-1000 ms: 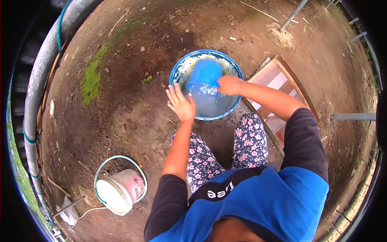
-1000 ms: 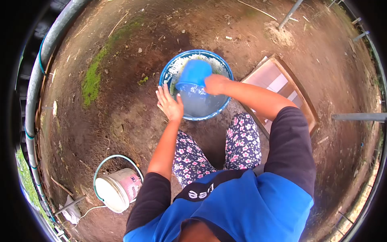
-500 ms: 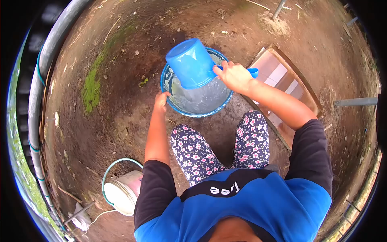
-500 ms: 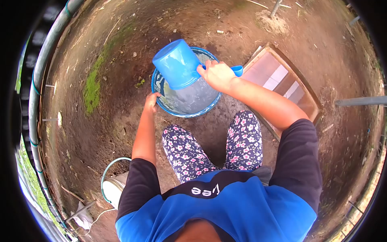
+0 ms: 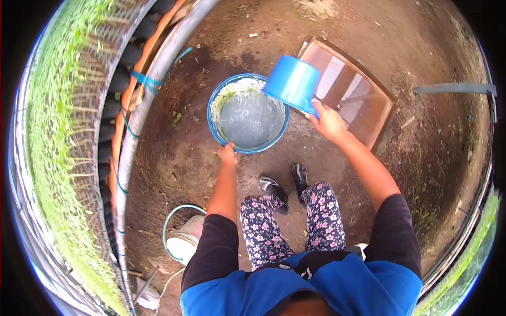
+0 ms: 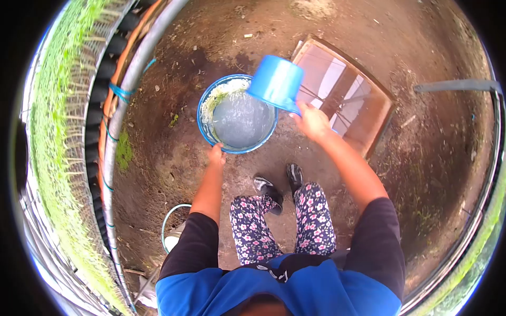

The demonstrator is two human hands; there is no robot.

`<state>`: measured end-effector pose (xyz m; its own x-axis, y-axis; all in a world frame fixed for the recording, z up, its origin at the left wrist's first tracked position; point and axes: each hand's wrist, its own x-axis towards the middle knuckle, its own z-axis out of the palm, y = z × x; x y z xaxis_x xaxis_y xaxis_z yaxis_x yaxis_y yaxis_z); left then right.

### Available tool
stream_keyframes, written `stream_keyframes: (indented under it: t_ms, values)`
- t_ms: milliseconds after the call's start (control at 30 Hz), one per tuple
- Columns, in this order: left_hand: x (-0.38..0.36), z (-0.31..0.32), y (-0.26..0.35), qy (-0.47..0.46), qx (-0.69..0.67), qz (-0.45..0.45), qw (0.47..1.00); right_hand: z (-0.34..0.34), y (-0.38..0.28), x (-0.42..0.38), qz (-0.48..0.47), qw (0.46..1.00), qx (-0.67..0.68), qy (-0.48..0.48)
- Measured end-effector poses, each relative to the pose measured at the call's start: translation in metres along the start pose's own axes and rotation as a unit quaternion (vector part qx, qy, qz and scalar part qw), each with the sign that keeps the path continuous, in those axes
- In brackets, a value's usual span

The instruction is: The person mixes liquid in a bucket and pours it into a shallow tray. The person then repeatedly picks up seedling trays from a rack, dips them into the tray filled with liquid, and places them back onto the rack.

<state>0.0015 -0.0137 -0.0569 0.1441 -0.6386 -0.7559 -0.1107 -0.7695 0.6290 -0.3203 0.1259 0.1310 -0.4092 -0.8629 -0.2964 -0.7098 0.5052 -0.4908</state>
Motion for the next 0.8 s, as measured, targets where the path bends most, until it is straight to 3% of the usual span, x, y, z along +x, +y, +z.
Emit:
stream_keyframes:
  t_ms: [67,233,367,533,600,733,767,800]
  values:
    - [-0.009,0.027,0.013,0.064,-0.039,0.009,0.997,-0.001,0.037,-0.008,0.077,0.997,-0.013,-0.015]
    - [-0.032,0.062,0.028,0.083,-0.119,0.066,0.987,-0.056,0.098,-0.107,0.224,0.975,-0.009,-0.003]
    - [-0.037,0.092,0.039,0.108,-0.004,0.084,0.991,-0.060,0.151,-0.122,0.333,0.941,0.058,0.029]
    - [-0.042,0.119,0.038,0.084,0.079,0.093,0.989,-0.021,0.178,-0.098,0.362,0.921,0.122,0.073]
    - [-0.076,0.136,0.046,0.088,0.109,0.108,0.984,-0.017,0.191,-0.090,0.345,0.925,0.136,0.081]
    - [-0.100,0.145,0.038,0.117,0.149,0.089,0.978,-0.021,0.186,-0.069,0.355,0.922,0.156,0.028]
    - [-0.058,0.137,0.034,0.119,0.151,0.065,0.979,0.001,0.168,-0.039,0.361,0.921,0.142,0.030]
    - [-0.068,0.140,0.032,0.108,0.144,0.081,0.980,-0.004,0.176,-0.036,0.356,0.922,0.154,0.023]
